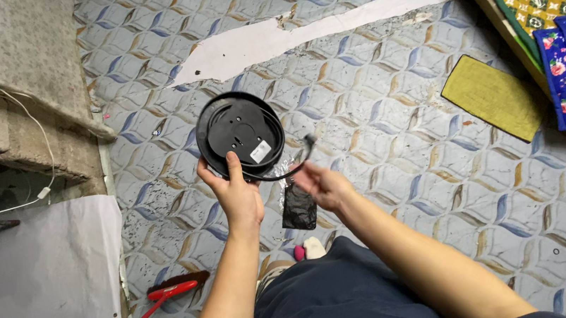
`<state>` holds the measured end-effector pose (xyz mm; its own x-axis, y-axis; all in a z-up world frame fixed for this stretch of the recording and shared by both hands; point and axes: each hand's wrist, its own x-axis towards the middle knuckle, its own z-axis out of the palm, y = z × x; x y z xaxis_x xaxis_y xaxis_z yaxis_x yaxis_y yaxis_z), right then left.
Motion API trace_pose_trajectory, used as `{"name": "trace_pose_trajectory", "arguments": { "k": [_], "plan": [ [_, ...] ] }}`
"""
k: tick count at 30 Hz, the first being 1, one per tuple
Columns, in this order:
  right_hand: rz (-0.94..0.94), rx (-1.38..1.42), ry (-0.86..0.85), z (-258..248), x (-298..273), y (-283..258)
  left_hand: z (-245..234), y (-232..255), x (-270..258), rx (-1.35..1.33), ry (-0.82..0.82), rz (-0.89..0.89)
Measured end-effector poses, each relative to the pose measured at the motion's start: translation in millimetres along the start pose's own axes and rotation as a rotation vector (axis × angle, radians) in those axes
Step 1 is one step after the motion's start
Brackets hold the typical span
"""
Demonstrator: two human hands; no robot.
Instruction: The person picks up a black cloth and places it in a laundry basket, then gathers a small orange plastic object and a black circular device with a cord. They place these items into a drawer and then use a red broom to sweep the patterned floor.
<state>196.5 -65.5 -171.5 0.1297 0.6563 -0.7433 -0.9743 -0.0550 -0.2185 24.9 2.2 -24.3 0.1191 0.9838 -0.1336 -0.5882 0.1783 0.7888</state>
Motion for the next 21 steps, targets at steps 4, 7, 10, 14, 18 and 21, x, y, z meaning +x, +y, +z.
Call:
{"name": "trace_pose_trajectory", "arguments": {
  "k": [4,7,10,14,18,21],
  "plan": [
    [-0.650,-0.349,-0.095,21,-17,-21,-5,-5,-10,0.016,-0.037,-0.024],
    [-0.949,-0.705,-0.065,58,-55,-31,-2,-4,-22,0.042,-0.076,-0.089],
    [-1.231,-1.194,0.043,82,-82,-30,3,2,-29,0.070,-0.097,-0.155],
    [-1.320,-1.330,0.048,99,-102,-25,5,13,-29,0.076,-0.116,-0.184],
    [-1.381,-1.244,-0.081,103,-117,-16,4,21,-30,0.040,-0.118,-0.220],
    [-1.401,-1.284,-0.072,105,-118,-13,2,22,-30,0.047,-0.148,-0.211]
  ]
}}
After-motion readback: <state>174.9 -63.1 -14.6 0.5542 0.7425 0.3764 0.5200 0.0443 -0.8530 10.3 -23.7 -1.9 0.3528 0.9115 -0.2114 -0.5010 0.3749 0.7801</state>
